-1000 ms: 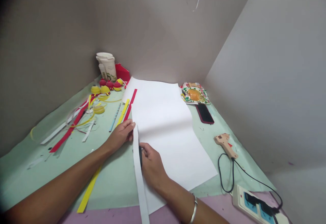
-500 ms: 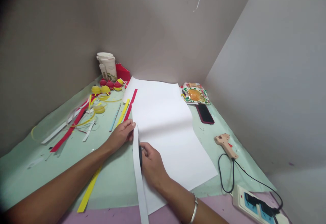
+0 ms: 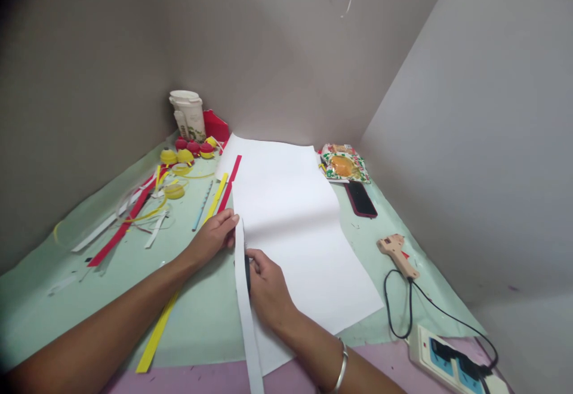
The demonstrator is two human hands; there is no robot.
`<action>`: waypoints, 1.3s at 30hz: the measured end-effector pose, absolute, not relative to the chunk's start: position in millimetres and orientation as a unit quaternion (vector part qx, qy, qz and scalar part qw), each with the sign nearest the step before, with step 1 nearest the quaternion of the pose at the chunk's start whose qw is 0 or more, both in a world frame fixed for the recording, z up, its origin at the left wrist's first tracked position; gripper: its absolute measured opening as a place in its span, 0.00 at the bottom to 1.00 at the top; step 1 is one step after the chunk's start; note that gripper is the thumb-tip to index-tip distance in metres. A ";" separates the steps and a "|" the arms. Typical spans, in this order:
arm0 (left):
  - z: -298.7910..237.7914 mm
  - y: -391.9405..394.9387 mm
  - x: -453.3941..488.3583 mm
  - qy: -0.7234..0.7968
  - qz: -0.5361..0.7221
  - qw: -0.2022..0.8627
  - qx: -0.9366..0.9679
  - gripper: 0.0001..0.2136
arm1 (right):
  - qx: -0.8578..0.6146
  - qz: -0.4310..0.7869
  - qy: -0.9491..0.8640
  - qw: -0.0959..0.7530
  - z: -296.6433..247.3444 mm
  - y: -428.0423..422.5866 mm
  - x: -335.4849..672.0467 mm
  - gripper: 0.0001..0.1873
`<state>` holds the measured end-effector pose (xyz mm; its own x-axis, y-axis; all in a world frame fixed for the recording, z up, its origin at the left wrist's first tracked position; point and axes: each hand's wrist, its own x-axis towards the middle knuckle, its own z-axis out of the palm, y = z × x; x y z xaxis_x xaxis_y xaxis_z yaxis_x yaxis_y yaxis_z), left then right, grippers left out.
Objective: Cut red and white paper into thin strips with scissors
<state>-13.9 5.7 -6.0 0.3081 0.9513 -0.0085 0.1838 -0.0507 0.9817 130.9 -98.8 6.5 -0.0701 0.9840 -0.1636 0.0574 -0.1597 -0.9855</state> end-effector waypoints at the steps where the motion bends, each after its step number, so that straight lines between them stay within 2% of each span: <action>1: -6.5 6.0 -14.0 0.455 0.371 0.518 0.622 0.16 | -0.534 0.544 -0.488 0.425 7.3 -99.1 130.7 0.16; 39: -5.9 6.0 -13.3 0.448 0.366 0.513 0.634 0.16 | -0.530 0.545 -0.488 0.429 6.0 -98.5 131.2 0.16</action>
